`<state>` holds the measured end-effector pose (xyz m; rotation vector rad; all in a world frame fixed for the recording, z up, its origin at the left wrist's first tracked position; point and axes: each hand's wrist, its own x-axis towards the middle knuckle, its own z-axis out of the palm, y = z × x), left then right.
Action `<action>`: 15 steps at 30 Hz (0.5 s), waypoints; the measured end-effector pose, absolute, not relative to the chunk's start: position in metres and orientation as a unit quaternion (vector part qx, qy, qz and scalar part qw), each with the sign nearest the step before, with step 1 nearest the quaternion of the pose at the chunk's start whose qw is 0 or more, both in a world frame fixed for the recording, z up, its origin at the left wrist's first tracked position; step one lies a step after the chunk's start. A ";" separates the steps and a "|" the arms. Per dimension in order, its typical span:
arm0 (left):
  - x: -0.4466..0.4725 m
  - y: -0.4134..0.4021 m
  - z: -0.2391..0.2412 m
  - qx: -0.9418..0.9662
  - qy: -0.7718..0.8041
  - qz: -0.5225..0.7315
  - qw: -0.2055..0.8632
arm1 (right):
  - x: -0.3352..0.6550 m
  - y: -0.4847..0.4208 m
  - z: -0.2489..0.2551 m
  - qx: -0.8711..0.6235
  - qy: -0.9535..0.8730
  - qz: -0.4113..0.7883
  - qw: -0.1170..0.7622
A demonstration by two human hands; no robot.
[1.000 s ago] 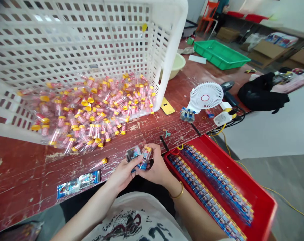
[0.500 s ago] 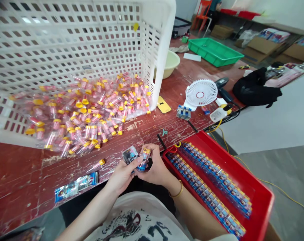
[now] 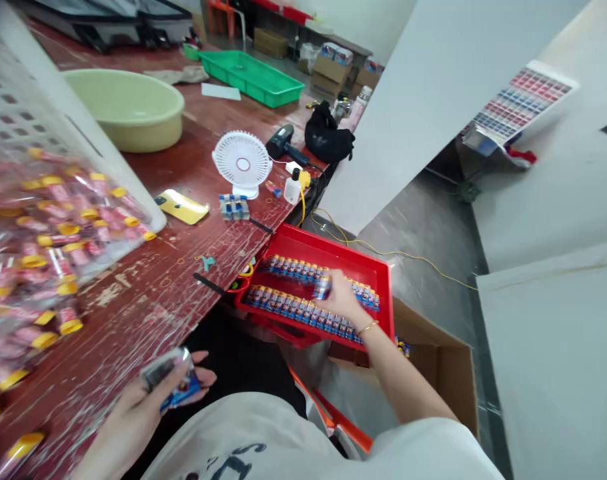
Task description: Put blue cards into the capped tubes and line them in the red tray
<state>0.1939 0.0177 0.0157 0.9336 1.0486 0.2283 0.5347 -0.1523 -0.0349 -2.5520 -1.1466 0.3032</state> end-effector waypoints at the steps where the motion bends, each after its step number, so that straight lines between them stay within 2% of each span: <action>1: 0.193 0.013 0.013 0.439 0.481 0.069 0.756 | 0.564 -0.185 -0.045 -0.915 -0.364 0.100 0.140; 4: 0.194 -0.005 0.006 0.443 0.472 0.011 0.762 | 0.629 -0.267 -0.071 -0.952 -0.281 0.100 0.065; 7: 0.200 -0.019 0.001 0.450 0.459 -0.017 0.766 | 0.663 -0.311 -0.096 -0.963 -0.249 0.108 0.007; 12: 0.214 -0.028 -0.003 0.477 0.454 -0.039 0.752 | 0.688 -0.314 -0.141 -0.958 -0.254 0.127 -0.030; 15: 0.217 -0.030 -0.003 0.423 0.507 -0.028 0.750 | 0.695 -0.303 -0.160 -0.955 -0.261 0.138 -0.029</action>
